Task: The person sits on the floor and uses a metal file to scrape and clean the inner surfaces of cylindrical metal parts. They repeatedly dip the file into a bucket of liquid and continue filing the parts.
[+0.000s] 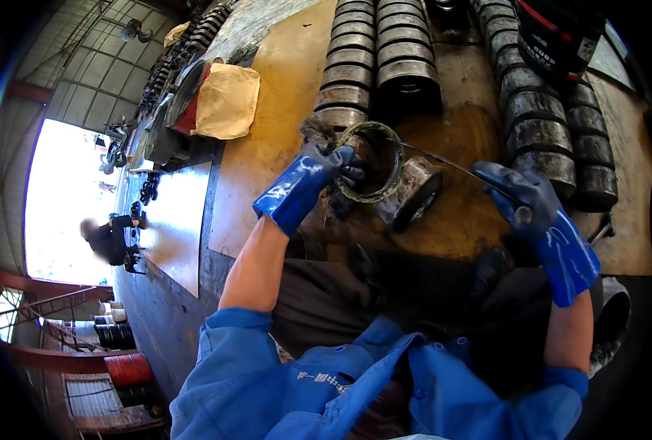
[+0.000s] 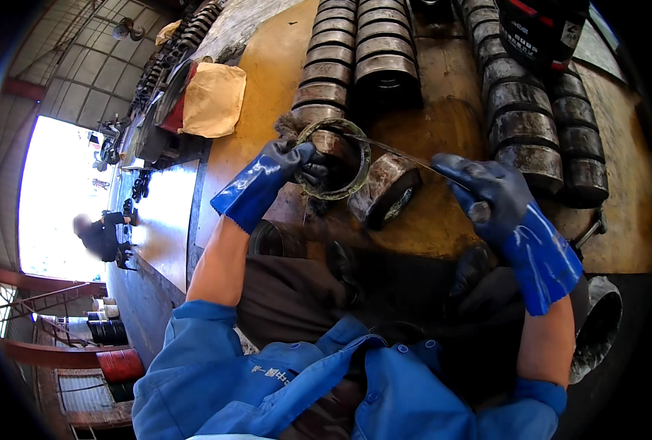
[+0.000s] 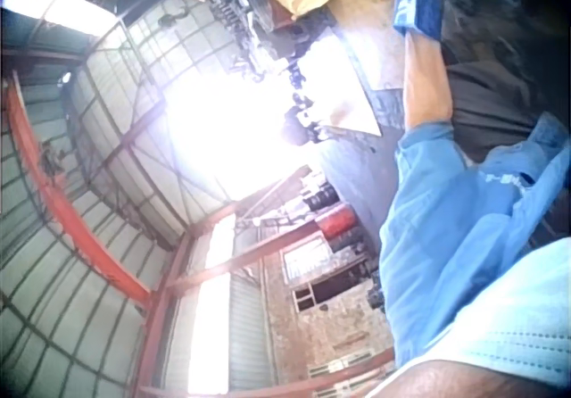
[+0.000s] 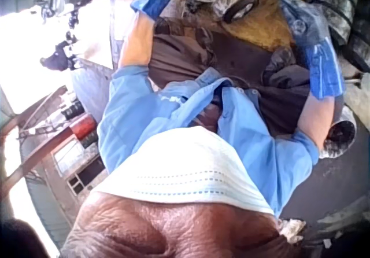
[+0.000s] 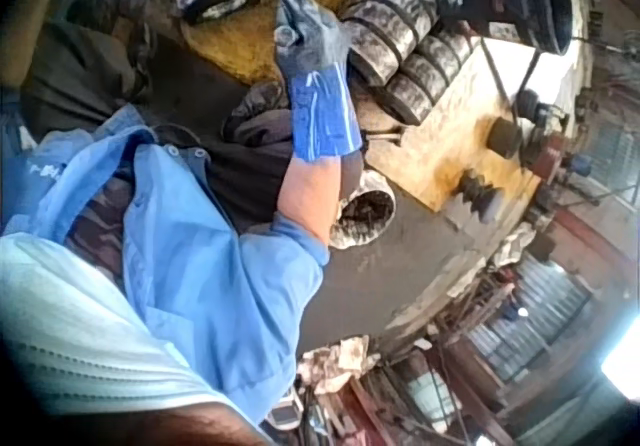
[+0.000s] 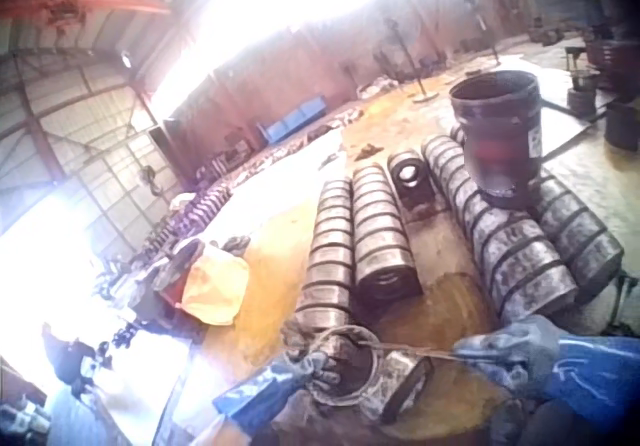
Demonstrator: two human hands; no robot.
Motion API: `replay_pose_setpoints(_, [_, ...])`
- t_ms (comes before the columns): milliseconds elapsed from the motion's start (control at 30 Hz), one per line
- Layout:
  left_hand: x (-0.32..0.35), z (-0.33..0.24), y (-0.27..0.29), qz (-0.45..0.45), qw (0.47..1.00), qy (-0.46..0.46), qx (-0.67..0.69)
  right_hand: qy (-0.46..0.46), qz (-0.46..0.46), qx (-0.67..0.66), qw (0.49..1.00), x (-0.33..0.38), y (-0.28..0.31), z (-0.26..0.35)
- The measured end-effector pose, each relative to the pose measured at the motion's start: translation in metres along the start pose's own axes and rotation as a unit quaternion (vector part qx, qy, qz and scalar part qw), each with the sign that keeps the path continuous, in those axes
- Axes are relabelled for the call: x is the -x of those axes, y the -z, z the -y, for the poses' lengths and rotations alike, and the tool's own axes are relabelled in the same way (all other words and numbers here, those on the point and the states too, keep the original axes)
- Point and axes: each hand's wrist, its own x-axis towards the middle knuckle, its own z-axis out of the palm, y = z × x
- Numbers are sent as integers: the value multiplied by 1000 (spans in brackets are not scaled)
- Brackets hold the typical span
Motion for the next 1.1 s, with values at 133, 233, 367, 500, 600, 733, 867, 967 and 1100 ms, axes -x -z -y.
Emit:
replay_pose_setpoints(133, [-5, 5, -4, 19, 998, 49, -43, 47, 24, 108, 993, -8, -3, 8])
replay_pose_setpoints(233, [-11, 20, -3, 62, 993, 44, -91, 69, 50, 153, 984, -12, -6, 11])
replay_pose_setpoints(367, [-16, 28, -15, 29, 988, 62, -141, 104, 59, 303, 945, -10, -14, 10])
replay_pose_setpoints(500, [-23, 32, -21, 32, 982, 52, -177, 129, 36, 317, 939, -6, -17, 5])
replay_pose_setpoints(600, [-11, 16, -15, 41, 977, 90, -188, 151, 30, 298, 942, -10, -24, 5])
replay_pose_setpoints(733, [-14, 12, -27, 46, 969, 76, -230, 123, 56, 319, 938, -8, -20, 12])
replay_pose_setpoints(867, [-4, 3, -31, 3, 955, 81, -287, 124, 60, 317, 938, -10, -24, 12])
replay_pose_setpoints(967, [-6, 13, -27, 23, 963, 69, -261, 135, 43, 322, 936, -11, -28, 10])
replay_pose_setpoints(1100, [-12, 22, -28, 46, 971, 54, -231, 83, 80, 313, 943, -9, -26, 9])
